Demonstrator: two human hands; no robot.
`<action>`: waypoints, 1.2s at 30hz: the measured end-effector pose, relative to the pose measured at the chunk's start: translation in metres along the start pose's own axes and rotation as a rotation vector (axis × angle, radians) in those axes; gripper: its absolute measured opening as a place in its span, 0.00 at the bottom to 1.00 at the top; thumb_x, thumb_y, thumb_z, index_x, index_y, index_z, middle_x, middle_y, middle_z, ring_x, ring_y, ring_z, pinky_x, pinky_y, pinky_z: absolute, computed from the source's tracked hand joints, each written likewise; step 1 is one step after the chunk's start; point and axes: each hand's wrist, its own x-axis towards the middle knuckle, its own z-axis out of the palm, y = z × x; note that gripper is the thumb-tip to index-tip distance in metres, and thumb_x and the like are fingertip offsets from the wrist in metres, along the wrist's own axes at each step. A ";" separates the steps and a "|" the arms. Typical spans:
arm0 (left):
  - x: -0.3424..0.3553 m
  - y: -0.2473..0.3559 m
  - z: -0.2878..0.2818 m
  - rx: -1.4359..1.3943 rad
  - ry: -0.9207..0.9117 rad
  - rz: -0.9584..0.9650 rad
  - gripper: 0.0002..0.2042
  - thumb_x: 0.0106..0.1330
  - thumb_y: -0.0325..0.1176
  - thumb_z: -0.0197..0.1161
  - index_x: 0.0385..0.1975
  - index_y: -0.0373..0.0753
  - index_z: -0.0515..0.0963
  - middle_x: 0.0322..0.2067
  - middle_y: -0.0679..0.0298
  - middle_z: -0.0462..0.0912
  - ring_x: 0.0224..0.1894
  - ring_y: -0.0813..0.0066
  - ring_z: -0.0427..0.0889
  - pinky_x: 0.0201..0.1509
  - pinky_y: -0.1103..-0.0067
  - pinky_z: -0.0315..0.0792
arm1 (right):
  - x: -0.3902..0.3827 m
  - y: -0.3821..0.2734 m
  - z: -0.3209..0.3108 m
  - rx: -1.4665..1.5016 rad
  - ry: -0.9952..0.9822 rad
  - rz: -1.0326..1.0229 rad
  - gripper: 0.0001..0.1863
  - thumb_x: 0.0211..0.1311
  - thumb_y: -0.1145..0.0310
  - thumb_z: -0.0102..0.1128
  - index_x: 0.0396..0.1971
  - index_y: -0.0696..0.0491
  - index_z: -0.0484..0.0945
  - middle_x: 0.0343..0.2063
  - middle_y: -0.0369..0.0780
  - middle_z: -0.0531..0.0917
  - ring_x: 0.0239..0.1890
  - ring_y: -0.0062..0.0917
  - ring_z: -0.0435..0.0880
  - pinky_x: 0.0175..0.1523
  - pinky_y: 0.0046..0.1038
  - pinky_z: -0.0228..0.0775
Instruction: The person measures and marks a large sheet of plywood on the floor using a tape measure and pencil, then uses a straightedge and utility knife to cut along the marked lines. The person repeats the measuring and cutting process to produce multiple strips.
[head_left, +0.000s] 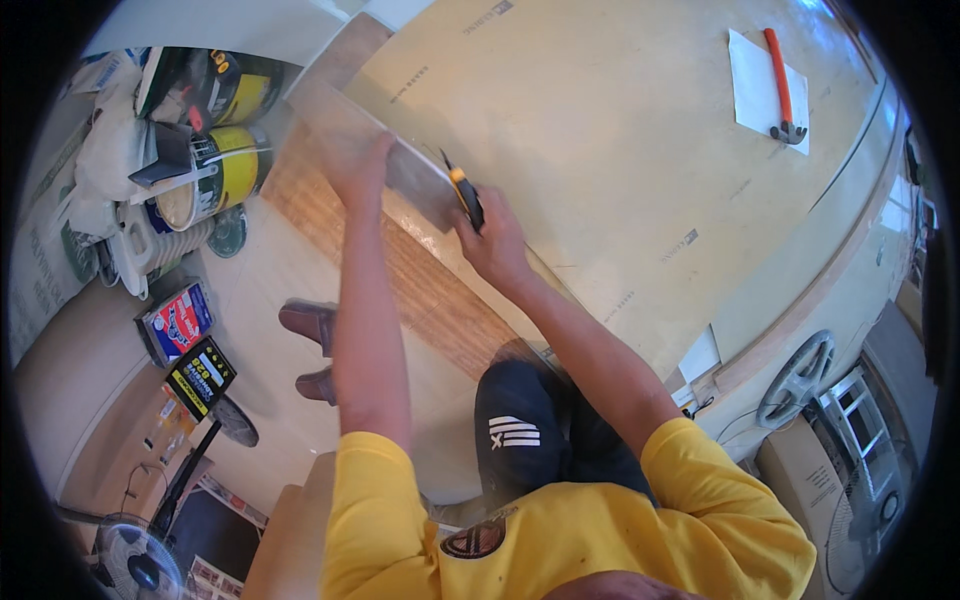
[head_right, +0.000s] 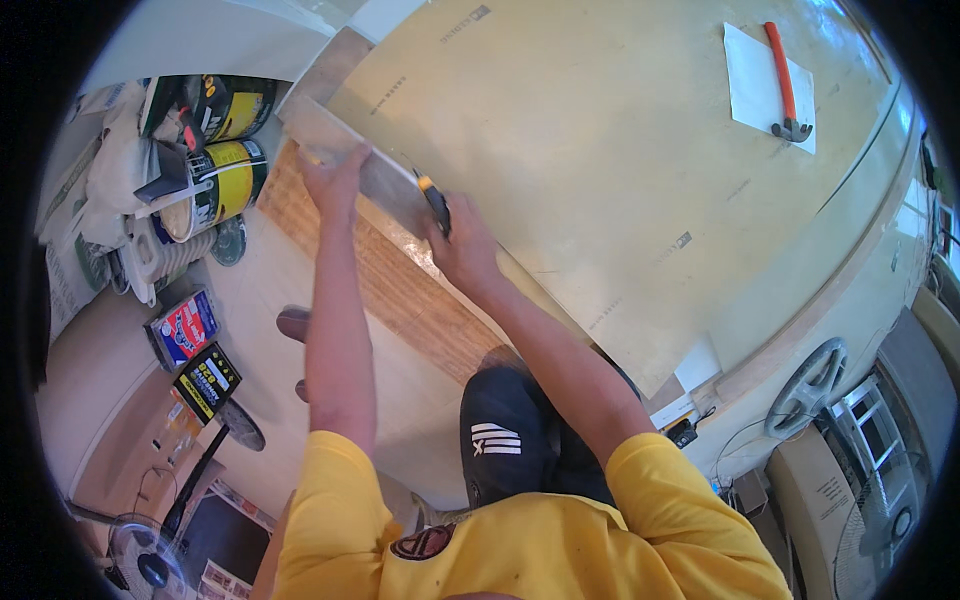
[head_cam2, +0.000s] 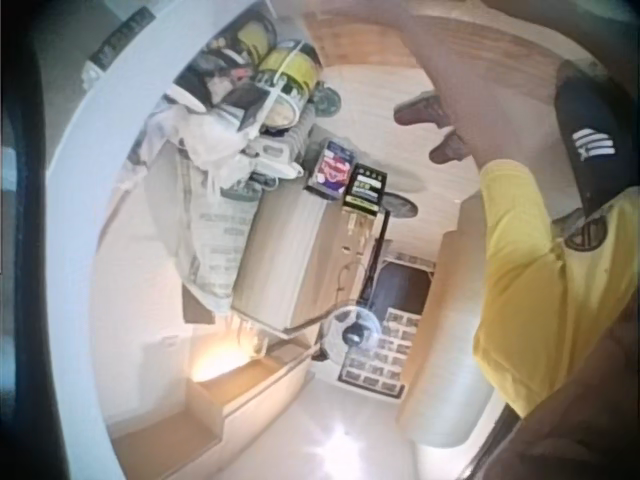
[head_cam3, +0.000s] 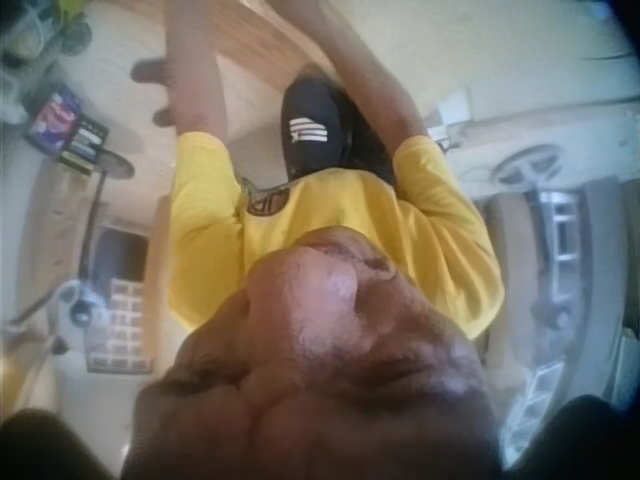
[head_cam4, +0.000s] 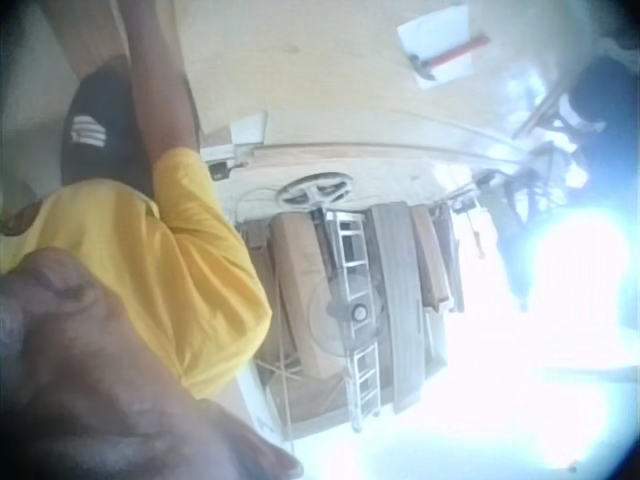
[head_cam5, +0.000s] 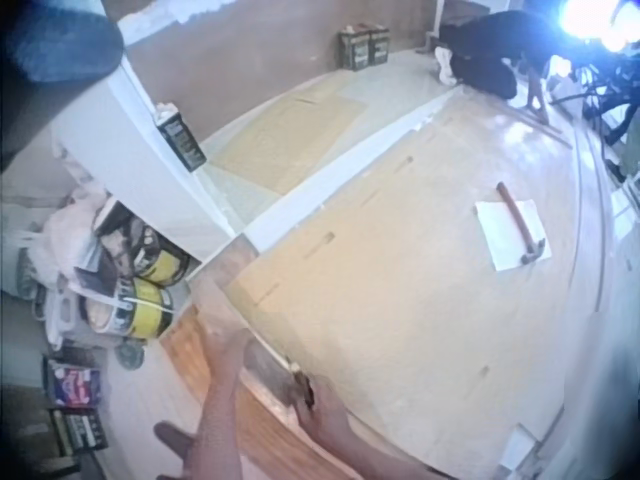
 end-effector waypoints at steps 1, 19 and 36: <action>0.012 0.002 0.002 0.105 -0.044 0.009 0.50 0.52 0.33 0.78 0.73 0.30 0.53 0.63 0.44 0.70 0.61 0.54 0.76 0.64 0.67 0.72 | 0.013 -0.002 0.005 -0.023 -0.004 0.014 0.25 0.58 0.67 0.71 0.54 0.53 0.71 0.45 0.46 0.78 0.45 0.46 0.81 0.45 0.42 0.74; 0.060 -0.089 0.004 0.396 0.156 0.440 0.35 0.72 0.50 0.56 0.71 0.32 0.62 0.72 0.44 0.60 0.74 0.42 0.54 0.77 0.54 0.45 | 0.016 0.019 0.044 -0.063 0.006 0.185 0.44 0.49 0.62 0.79 0.66 0.53 0.64 0.54 0.46 0.78 0.50 0.45 0.81 0.52 0.40 0.76; 0.059 -0.088 0.002 0.371 0.112 0.429 0.38 0.71 0.56 0.55 0.71 0.33 0.60 0.70 0.41 0.61 0.72 0.38 0.53 0.73 0.50 0.47 | 0.009 0.033 0.048 -0.175 0.070 -0.082 0.43 0.45 0.68 0.80 0.62 0.59 0.66 0.59 0.49 0.78 0.53 0.44 0.82 0.56 0.38 0.76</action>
